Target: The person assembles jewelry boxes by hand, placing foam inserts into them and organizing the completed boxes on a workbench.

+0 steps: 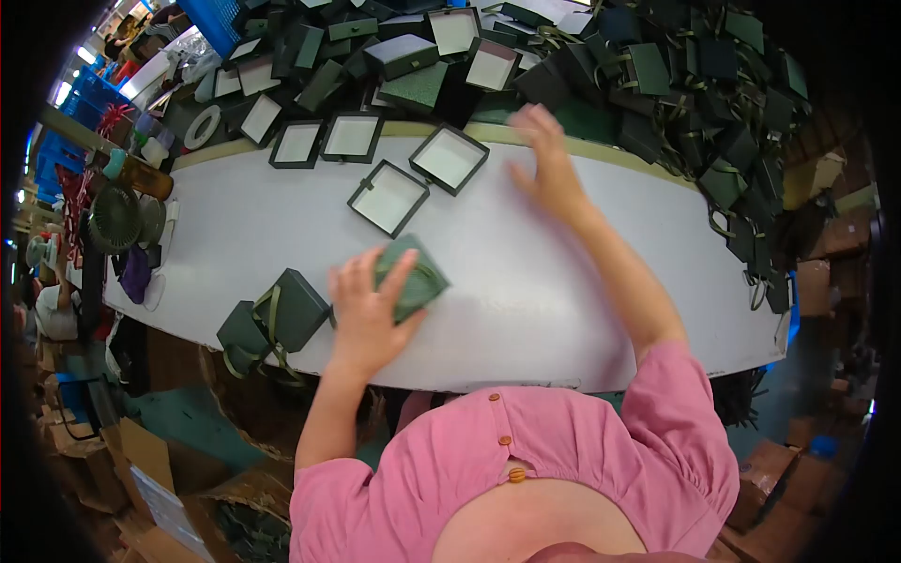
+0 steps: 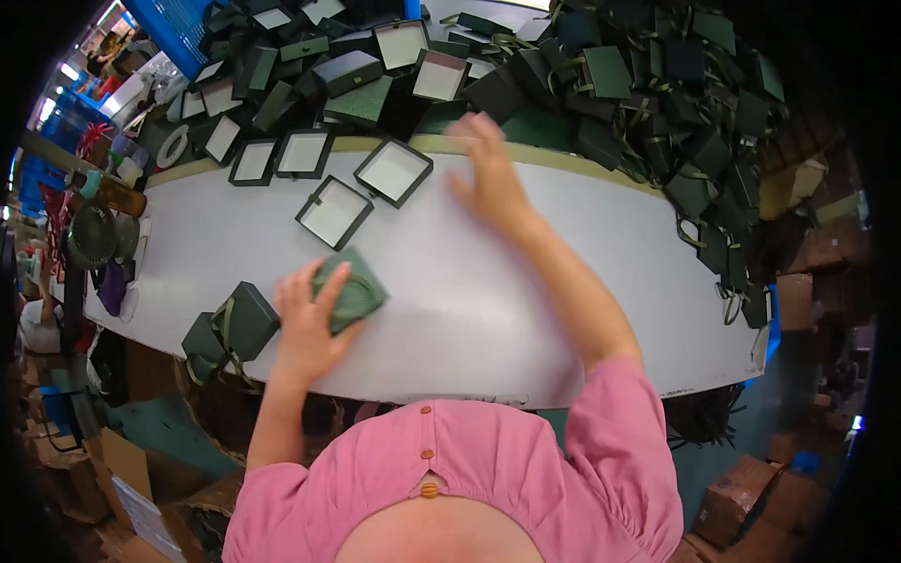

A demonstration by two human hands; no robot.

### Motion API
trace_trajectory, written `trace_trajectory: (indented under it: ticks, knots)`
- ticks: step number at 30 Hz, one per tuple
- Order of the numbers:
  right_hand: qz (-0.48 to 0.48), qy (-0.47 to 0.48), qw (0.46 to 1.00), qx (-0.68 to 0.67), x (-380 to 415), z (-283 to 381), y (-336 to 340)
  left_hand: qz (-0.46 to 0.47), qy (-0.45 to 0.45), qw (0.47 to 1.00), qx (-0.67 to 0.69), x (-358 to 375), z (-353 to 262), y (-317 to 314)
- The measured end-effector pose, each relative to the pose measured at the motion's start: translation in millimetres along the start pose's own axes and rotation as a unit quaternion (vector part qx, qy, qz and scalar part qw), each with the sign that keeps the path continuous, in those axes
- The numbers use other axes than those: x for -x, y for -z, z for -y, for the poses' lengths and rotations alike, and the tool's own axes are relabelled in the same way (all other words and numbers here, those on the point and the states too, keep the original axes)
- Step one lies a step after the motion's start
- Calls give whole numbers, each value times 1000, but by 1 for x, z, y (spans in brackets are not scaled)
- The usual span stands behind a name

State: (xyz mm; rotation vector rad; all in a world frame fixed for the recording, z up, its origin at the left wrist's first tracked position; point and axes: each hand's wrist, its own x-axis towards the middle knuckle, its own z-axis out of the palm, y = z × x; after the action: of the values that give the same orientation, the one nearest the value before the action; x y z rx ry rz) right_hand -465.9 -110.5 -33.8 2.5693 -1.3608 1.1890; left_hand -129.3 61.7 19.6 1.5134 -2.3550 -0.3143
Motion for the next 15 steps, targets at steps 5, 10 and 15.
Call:
trace_trajectory:
  ticks: [5,10,15]
  knots:
    - [46,-216,949,223,-49,-119,-21,100,244,959,-103,25,35,55]
    - [64,-276,932,224,-69,-137,-35,25,200,968,-149,-1,54,43]
    - [72,-265,954,121,-51,-93,7,-44,94,995,3,-80,65,-8]
